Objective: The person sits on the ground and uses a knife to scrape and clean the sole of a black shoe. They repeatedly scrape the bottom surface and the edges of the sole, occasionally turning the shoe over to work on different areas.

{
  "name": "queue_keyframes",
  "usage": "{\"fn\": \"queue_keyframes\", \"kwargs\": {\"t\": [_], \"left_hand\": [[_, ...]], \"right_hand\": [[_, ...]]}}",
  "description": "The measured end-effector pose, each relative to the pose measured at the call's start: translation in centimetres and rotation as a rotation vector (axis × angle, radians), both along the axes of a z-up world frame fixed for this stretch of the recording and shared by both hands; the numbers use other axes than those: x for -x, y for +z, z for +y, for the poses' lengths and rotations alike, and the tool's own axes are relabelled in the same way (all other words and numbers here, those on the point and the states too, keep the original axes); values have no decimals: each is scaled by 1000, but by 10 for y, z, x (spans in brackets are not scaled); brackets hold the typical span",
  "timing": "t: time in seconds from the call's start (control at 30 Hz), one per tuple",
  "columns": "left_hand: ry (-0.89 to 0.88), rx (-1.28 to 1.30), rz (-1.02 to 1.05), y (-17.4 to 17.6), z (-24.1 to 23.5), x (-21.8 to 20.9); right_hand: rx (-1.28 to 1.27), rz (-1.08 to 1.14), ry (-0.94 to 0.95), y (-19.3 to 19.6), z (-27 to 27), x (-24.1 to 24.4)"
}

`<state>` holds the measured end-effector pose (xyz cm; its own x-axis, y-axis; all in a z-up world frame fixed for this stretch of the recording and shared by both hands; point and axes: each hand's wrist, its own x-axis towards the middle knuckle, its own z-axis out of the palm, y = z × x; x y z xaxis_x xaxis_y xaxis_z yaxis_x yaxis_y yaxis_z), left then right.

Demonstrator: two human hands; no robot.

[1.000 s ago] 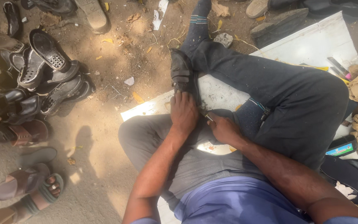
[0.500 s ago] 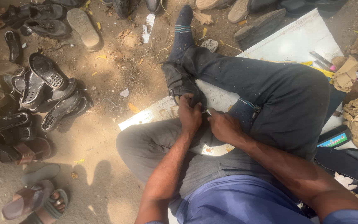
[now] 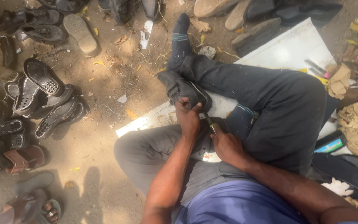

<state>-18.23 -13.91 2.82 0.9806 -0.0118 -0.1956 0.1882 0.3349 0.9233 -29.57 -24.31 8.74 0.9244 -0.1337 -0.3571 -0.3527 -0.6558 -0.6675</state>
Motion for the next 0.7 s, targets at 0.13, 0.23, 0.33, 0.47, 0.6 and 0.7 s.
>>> {"fn": "queue_keyframes", "kwargs": {"t": [0.13,0.23,0.33,0.47,0.6,0.7], "left_hand": [[-8,9,22,-6,-4,-1],[8,64,111,1,-11,-8],[57,26,144,8,-9,-17],[87,131,162,5,-6,-17],[101,54,239,8,-14,-25],[91,-37,307,13,-9,-26]], "right_hand": [[-43,-123,-93,-31,4,-19],[-34,-217,-135,-46,12,-38],[-162,-128,-162,-41,25,-8],[-152,-147,-173,-53,32,-15],[-188,-112,-235,-69,34,-55],[-213,-124,-213,-62,50,-34]]}}
